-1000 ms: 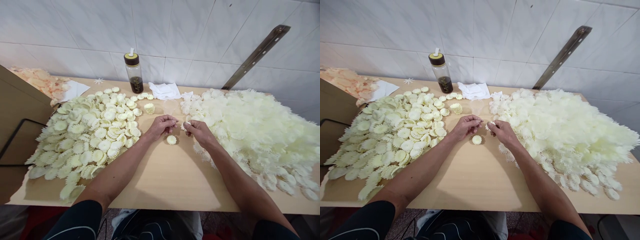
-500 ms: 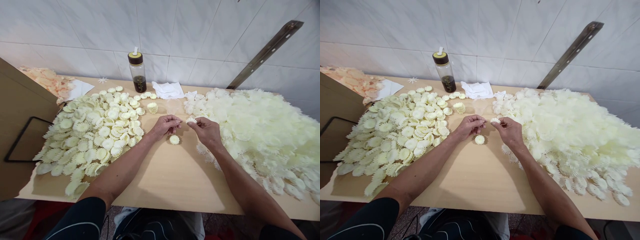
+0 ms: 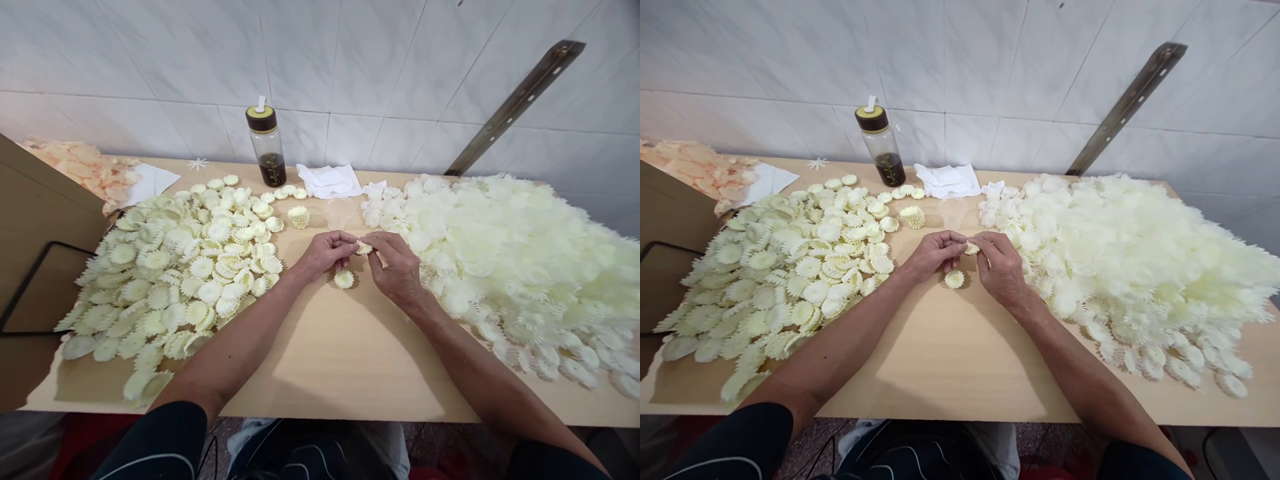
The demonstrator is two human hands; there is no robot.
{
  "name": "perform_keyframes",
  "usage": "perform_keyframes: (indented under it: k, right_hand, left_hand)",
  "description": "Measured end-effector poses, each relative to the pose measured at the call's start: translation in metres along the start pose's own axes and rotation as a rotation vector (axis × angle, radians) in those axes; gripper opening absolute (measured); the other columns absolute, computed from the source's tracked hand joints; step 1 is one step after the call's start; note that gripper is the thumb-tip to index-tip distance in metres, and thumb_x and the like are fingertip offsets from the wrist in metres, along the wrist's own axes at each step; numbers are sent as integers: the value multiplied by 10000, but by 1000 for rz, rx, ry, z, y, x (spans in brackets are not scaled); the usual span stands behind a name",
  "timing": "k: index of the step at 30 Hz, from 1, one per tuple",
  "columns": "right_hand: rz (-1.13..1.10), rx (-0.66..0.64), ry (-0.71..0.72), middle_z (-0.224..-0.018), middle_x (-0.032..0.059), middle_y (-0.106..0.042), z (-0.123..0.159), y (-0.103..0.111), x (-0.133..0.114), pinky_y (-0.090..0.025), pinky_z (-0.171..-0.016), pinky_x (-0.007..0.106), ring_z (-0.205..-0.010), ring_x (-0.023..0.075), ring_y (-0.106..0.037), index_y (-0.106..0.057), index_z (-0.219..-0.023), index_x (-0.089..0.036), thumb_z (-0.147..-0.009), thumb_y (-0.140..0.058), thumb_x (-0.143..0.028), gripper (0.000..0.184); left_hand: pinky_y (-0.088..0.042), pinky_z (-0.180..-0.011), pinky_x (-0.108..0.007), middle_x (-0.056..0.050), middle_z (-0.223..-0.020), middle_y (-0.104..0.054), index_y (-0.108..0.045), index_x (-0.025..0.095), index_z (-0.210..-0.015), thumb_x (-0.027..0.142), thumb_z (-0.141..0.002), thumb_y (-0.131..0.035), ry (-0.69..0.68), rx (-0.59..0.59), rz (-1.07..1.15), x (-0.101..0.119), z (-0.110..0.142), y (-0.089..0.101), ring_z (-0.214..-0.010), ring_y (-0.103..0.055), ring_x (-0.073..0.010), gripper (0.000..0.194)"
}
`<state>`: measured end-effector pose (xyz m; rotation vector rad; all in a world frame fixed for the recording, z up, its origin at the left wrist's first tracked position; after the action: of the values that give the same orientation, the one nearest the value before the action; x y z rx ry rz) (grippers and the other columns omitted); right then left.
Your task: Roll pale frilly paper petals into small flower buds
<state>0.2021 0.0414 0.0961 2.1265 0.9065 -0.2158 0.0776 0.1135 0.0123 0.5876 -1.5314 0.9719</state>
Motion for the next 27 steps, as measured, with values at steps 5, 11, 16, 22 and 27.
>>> perform_keyframes:
  k: [5,11,16,22,27]
  right_hand:
    - [-361,-28,-395,-1189,125,-709,4,-6,33,-669,-882,429,-1017,248,-727,-664,-1299,-218,-990,-624,-351,339]
    - [-468,-224,-687,-975,112,-731,16,-29,55,-659,-637,369,-840,255,-726,-690,-1143,-186,-819,-795,-665,588]
    - [-430,-226,-752,-829,66,-714,18,-31,62,-627,-554,341,-695,213,-679,-689,-915,-208,-699,-866,-701,567]
    - [-483,-226,-779,-726,44,-707,19,-30,64,-623,-581,350,-666,211,-666,-691,-818,-219,-687,-886,-664,503]
    - [-460,-239,-755,-676,33,-706,19,-31,65,-560,-563,333,-589,194,-640,-716,-802,-220,-749,-836,-645,445]
  left_hand:
    - [-423,-452,-203,2,-616,-658,-706,132,-1052,432,-756,-910,1,53,28,-1,-1,6,-471,-553,-89,468]
    - [-481,-513,-213,-31,-704,-706,-722,127,-982,448,-723,-921,-49,146,16,1,0,6,-572,-638,-112,459]
    - [-560,-595,-253,-62,-773,-751,-713,122,-960,442,-670,-955,-57,144,41,-2,0,4,-680,-717,-166,495]
    - [-605,-668,-304,-87,-841,-769,-726,111,-1016,437,-742,-917,-38,31,71,1,2,-3,-706,-737,-185,467]
    - [-603,-695,-291,-93,-874,-772,-747,117,-1076,480,-788,-880,4,-20,39,-2,1,-6,-757,-748,-188,482]
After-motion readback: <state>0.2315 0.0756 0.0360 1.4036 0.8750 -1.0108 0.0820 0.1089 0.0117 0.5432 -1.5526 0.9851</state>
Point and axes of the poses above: each hand's wrist, its own z-axis away from the middle knuckle, its own y-axis out of the back of the hand, x = y × z, the point moved 10 cm from there along -z, towards the middle knuckle
